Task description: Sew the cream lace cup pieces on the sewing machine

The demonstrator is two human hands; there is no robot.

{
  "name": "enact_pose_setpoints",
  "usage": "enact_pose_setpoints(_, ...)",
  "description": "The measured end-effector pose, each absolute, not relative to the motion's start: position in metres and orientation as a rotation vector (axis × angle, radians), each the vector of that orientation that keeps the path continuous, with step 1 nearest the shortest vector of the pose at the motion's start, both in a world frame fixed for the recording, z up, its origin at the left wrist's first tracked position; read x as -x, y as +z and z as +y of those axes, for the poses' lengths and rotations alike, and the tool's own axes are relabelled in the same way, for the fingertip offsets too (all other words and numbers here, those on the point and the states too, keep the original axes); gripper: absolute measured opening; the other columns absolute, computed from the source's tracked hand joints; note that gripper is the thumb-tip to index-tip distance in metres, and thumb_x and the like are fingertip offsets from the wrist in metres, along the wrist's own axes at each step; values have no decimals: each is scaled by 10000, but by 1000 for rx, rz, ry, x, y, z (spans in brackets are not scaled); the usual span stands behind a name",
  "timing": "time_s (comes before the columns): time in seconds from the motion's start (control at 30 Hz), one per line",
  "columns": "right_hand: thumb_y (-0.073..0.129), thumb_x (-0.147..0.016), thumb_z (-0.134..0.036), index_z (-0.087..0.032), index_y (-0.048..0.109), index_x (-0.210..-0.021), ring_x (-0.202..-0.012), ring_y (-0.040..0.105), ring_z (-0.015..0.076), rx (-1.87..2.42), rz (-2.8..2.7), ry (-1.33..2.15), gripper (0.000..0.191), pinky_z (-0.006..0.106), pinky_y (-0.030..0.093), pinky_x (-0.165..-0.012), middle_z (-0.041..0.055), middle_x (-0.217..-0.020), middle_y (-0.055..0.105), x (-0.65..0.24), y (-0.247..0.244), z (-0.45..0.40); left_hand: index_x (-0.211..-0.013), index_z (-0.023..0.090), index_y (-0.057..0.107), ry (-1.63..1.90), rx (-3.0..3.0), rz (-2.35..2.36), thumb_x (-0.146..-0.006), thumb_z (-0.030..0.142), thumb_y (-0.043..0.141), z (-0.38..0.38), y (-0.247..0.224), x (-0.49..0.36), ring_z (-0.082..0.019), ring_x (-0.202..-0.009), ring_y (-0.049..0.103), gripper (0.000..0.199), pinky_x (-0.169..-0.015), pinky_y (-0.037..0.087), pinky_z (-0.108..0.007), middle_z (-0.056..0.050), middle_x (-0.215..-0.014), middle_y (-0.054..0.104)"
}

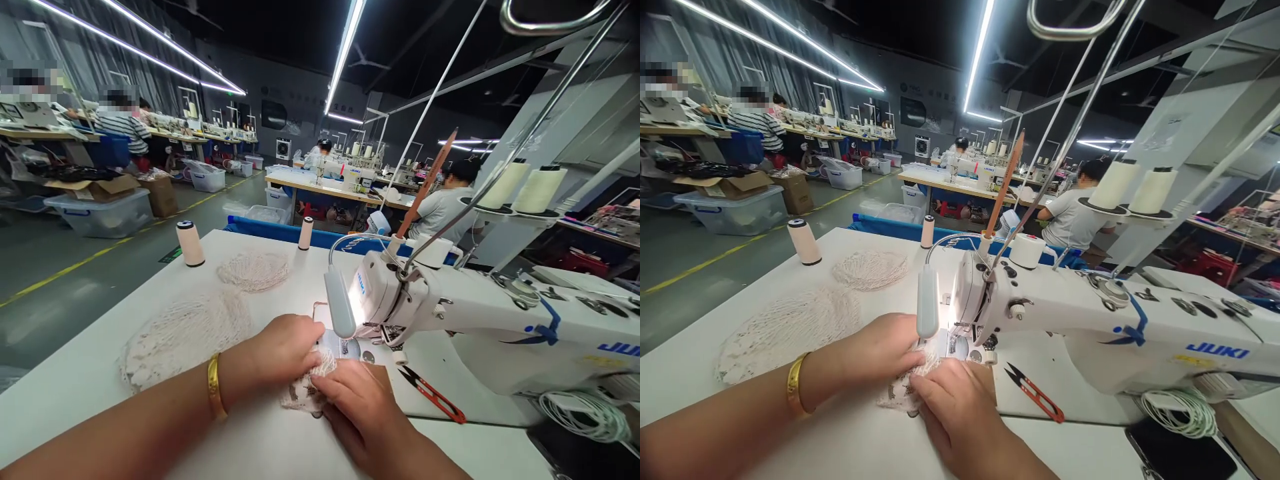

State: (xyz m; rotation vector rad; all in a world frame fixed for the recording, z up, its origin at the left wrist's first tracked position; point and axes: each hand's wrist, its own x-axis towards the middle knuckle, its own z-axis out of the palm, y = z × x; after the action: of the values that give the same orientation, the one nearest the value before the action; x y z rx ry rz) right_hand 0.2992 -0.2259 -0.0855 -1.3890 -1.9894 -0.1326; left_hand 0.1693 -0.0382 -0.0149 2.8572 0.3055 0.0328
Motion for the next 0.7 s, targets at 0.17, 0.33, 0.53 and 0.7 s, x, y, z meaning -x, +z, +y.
enact_pose_setpoints(0.17,562,-1014,-74,-271,636,-1171,-869,611,214,1440,-1964,-58,263,336,469,-761,20,-952,701,-301,-84,-231,-767,213,557,-268,-2918,471,-859,87,565,-49,-5,-161,-243,-715,622,156,-581,304,-330,-45,-800,680)
enact_pose_setpoints(0.33,521,-984,-59,-269,627,-1006,-840,575,196,1504,-1933,-65,237,321,426,-748,-4,-879,635,-302,-77,-237,-832,212,531,-28,-2826,284,-749,137,661,-56,-8,-168,-261,-947,604,172,-764,413,-328,-54,-1015,659)
enact_pose_setpoints(0.53,464,-1016,-135,-259,563,-943,-799,569,186,1624,-1736,113,175,309,439,-737,-16,-852,636,-310,-71,-242,-769,229,442,-41,-2336,434,-744,140,551,-59,-18,-177,-173,-713,465,143,-643,325,-285,45,-738,497)
enact_pose_setpoints(0.7,479,-1091,-250,-255,534,-887,-793,581,182,1712,-1648,137,211,304,444,-732,-19,-856,625,-314,-79,-242,-959,235,574,35,-2132,434,-765,293,610,-64,-21,-178,-198,-808,526,206,-709,382,-282,42,-843,574)
